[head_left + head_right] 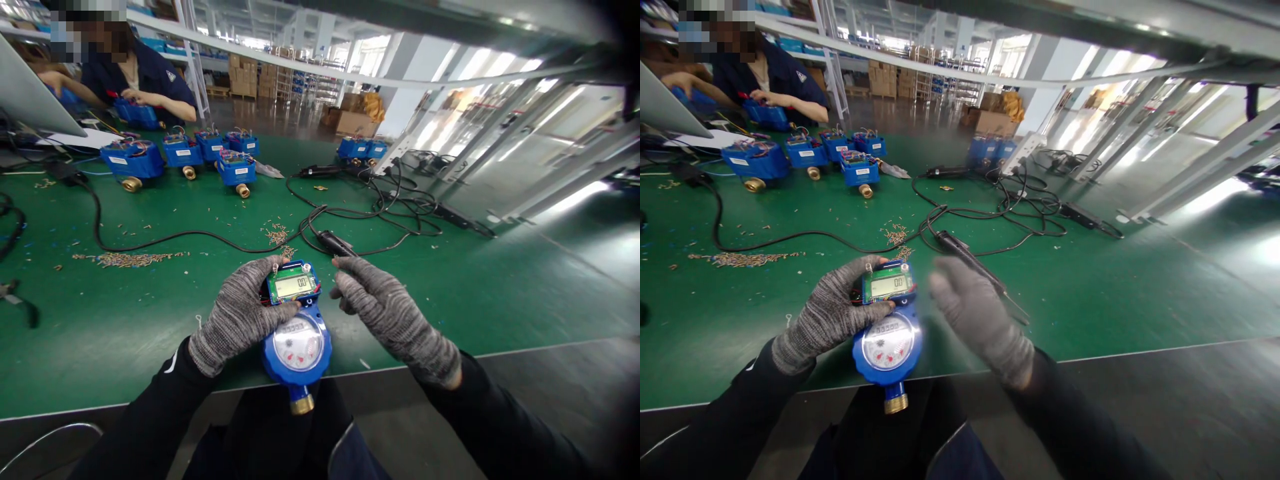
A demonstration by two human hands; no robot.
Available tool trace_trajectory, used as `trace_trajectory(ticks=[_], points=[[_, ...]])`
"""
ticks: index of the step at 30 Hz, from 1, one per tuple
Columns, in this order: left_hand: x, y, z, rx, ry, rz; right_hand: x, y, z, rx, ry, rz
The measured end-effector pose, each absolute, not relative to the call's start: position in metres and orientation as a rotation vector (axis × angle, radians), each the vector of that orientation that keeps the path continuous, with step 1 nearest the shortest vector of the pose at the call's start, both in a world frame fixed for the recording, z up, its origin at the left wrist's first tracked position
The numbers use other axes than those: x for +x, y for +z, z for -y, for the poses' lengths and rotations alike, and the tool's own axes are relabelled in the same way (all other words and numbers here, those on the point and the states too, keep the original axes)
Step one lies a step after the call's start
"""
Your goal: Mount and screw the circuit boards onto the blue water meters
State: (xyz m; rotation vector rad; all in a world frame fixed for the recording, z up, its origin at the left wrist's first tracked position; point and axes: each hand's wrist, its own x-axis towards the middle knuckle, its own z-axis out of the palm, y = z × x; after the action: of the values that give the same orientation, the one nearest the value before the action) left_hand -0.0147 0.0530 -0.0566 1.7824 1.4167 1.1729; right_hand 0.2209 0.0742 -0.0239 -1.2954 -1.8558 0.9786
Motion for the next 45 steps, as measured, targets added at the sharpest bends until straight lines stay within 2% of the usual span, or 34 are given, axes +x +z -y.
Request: trace_trajectory(ticks=[3,6,14,37,45], points=[[-0.015,-0.056,-0.052,1.762,1.161,-1.423,0.229,-0.041,-0.065,-1.246,0.780,1.874],[-0.015,-0.055,-0.052,1.727,1.119,-1.452,0.227,-0.060,-0.051,-1.143,0.718,1.914],[-0.011,-0.045,-0.053,1.586,1.029,-1.497,0.203,-0.086,-0.028,-1.034,1.088,1.674],[-0.010,-0.032,-0.055,1.552,0.867,-1.558,0.205,-0.090,-0.032,-0.878,1.303,1.517],[-0.013,-0.035,-0.054,1.573,0.858,-1.634,0.189,-0.105,-0.019,-0.879,1.127,1.426]])
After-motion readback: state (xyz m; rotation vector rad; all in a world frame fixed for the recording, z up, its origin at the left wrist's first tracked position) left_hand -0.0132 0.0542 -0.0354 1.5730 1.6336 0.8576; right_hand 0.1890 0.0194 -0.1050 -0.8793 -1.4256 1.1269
